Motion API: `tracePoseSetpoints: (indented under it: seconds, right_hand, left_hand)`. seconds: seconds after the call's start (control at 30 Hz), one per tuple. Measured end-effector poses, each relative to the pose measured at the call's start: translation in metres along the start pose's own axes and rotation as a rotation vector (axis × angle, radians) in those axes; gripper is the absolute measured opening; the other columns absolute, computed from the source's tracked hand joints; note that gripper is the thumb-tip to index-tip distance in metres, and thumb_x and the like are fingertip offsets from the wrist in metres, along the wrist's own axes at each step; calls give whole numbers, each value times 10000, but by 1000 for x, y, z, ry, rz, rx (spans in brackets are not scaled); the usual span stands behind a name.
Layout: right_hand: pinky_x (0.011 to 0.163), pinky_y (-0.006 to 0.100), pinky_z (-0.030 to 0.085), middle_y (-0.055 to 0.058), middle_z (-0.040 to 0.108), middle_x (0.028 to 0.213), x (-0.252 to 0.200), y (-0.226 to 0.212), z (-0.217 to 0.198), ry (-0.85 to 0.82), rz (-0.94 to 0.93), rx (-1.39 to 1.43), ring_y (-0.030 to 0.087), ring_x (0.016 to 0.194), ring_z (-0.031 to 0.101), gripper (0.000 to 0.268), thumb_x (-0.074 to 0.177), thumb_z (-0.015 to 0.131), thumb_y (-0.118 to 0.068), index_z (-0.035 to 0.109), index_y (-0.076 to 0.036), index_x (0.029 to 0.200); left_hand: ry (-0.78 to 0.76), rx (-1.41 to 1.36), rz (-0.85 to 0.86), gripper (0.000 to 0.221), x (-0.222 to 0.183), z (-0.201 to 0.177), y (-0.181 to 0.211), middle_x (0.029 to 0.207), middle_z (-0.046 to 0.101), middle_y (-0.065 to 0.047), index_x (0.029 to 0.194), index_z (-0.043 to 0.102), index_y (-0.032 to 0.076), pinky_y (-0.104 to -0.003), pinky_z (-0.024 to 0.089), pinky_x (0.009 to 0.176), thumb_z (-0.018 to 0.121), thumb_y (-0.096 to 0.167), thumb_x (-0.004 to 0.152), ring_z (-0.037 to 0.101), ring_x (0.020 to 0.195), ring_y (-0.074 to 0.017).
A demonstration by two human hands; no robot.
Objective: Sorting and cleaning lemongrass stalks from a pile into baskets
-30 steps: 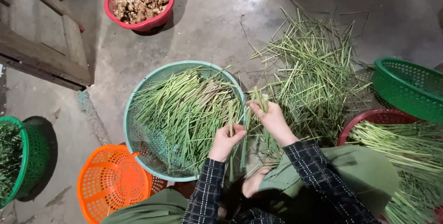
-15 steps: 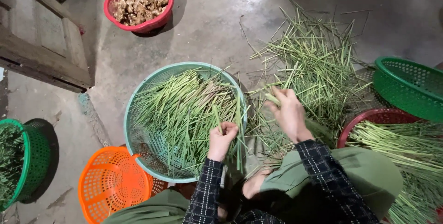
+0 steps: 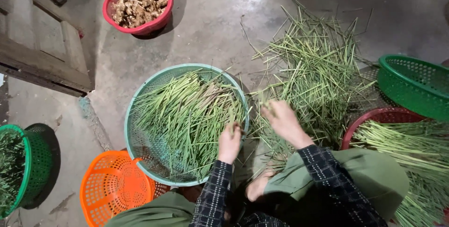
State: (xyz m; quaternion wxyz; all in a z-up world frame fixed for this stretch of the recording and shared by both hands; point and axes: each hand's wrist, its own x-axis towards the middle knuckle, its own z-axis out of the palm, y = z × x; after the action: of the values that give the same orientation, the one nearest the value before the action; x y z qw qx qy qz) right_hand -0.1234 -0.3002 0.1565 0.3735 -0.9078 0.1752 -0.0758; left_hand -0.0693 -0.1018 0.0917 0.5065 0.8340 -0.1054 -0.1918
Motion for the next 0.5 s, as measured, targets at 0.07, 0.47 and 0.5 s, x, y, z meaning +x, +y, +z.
tracePoseSetpoints:
  seconds: [0.07, 0.47, 0.5]
  right_hand:
    - [945, 465, 546, 154, 763, 1093, -20, -57, -20, -171, 181, 222, 354, 1087, 701, 314, 988, 629, -367, 719, -102, 1132]
    - [772, 409, 553, 103, 748, 788, 9, -15, -24, 126, 195, 383, 260, 820, 728, 214, 1082, 462, -235, 597, -71, 1053]
    - [772, 409, 553, 103, 748, 788, 9, -15, -20, 129, 195, 383, 260, 820, 728, 214, 1082, 462, -235, 597, -71, 1053]
  left_hand:
    - [-50, 41, 9, 362, -10, 13, 26, 1173, 655, -372, 1279, 568, -84, -575, 493, 1012, 517, 112, 979, 617, 1154, -517]
    - [59, 915, 93, 454, 41, 27, -110, 1087, 621, -62, 1078, 667, 144, -474, 499, 851, 820, 418, 750, 627, 1018, -317]
    - [59, 914, 97, 454, 41, 29, -108, 1087, 621, -62, 1078, 667, 144, -474, 499, 851, 820, 418, 750, 627, 1018, -317]
